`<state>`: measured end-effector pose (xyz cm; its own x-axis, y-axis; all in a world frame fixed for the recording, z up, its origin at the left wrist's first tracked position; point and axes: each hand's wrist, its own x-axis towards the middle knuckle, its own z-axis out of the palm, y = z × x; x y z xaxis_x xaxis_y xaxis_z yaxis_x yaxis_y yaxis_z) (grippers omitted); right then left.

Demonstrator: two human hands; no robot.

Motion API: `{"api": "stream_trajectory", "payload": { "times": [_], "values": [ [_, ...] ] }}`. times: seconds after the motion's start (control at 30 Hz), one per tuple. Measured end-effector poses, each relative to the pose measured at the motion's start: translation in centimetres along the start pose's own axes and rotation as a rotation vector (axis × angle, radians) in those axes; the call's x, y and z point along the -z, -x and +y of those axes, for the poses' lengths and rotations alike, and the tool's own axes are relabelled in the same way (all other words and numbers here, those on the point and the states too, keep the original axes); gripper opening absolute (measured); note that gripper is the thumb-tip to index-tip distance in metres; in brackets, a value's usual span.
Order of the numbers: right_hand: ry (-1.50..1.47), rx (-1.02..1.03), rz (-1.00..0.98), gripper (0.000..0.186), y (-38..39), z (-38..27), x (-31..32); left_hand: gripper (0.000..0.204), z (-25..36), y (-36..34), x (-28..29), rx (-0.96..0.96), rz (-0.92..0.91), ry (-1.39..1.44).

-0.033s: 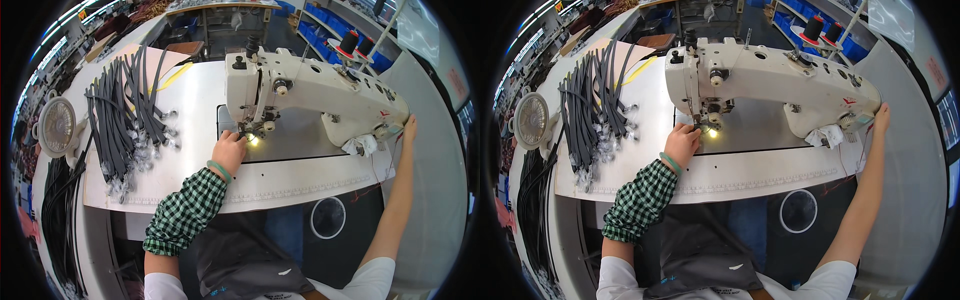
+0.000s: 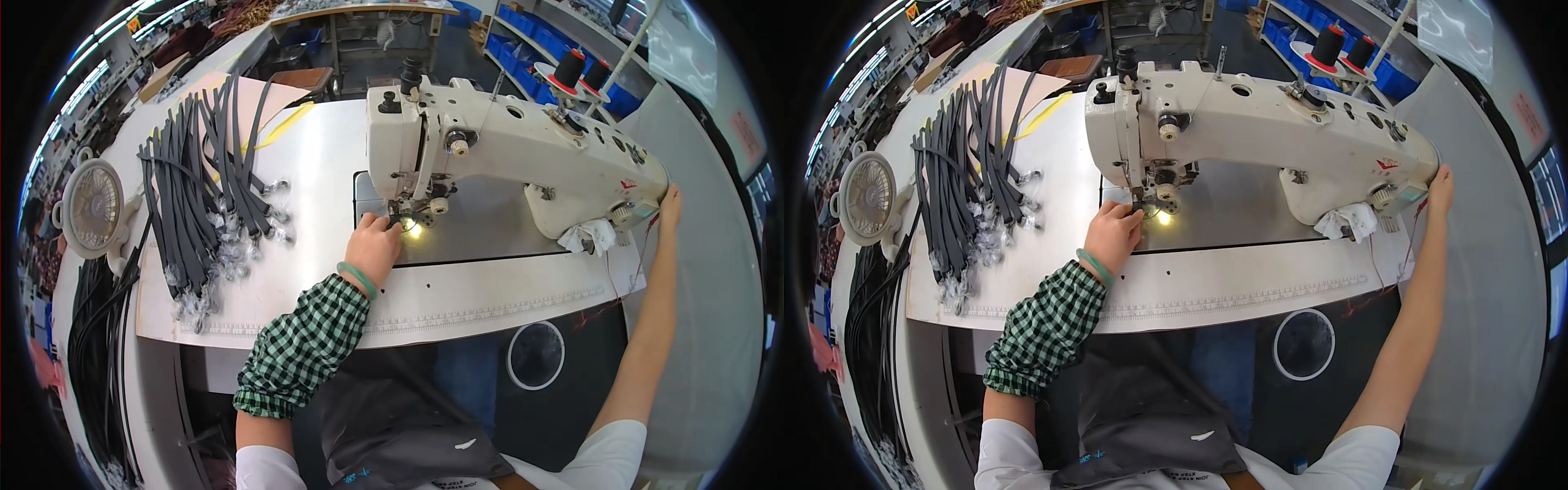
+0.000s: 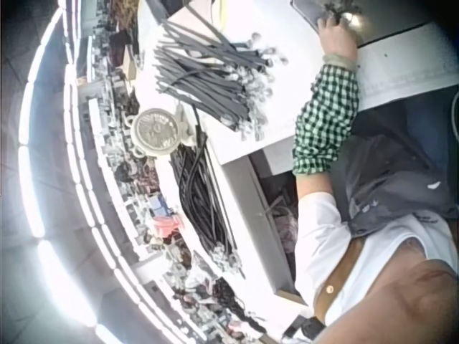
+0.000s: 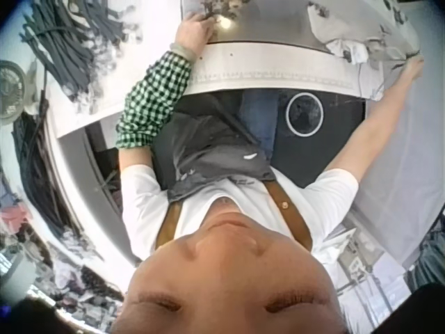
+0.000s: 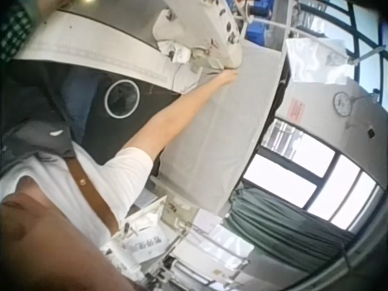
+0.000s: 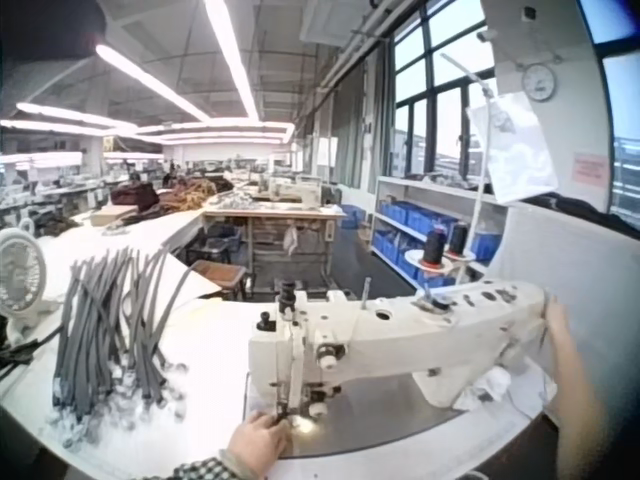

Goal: The person operates an industrial sewing machine to stitch long, dark gray straps. They feed each strap through the machine, guide it under the needle, and then remove the finished piece to place it on a pile to the left. The process is repeated continuously with multiple straps.

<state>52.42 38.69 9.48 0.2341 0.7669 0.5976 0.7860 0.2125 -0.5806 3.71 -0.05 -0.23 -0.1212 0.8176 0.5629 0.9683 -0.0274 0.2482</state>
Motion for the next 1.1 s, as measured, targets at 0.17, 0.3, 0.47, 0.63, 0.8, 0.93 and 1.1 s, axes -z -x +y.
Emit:
{"api": "stream_trajectory", "payload": {
  "times": [0.17,0.3,0.47,0.63,0.8,0.93,1.1],
  "values": [
    [-0.138,-0.201,-0.179,0.047,-0.4,0.2,0.2,0.016,-0.6,0.3,-0.7,-0.005,0.011,0.017],
    [-0.611,-0.184,0.011,0.045,3.1,2.8,-0.8,0.018,-0.2,-0.3,-0.7,0.003,-0.004,0.044],
    [-0.501,-0.224,0.025,0.048,3.6,2.6,-1.2,0.018,-0.3,-0.2,-0.4,-0.006,-0.017,0.022],
    [0.001,0.014,0.082,0.051,0.9,1.0,0.4,0.018,-0.3,-0.3,-0.4,0.013,-0.057,0.013],
    [0.052,-0.004,-0.115,0.051,-1.6,0.0,1.6,0.018,-0.4,-0.3,-0.6,-0.006,-0.018,0.000],
    [-0.127,-0.175,-0.190,0.047,-1.0,0.9,1.4,0.019,-0.5,-0.4,-0.5,0.003,-0.045,0.016],
    [-0.598,-0.113,0.059,0.046,3.7,3.6,-1.7,0.014,-0.7,-0.4,-1.0,-0.050,-0.005,-0.019]
  ]
}}
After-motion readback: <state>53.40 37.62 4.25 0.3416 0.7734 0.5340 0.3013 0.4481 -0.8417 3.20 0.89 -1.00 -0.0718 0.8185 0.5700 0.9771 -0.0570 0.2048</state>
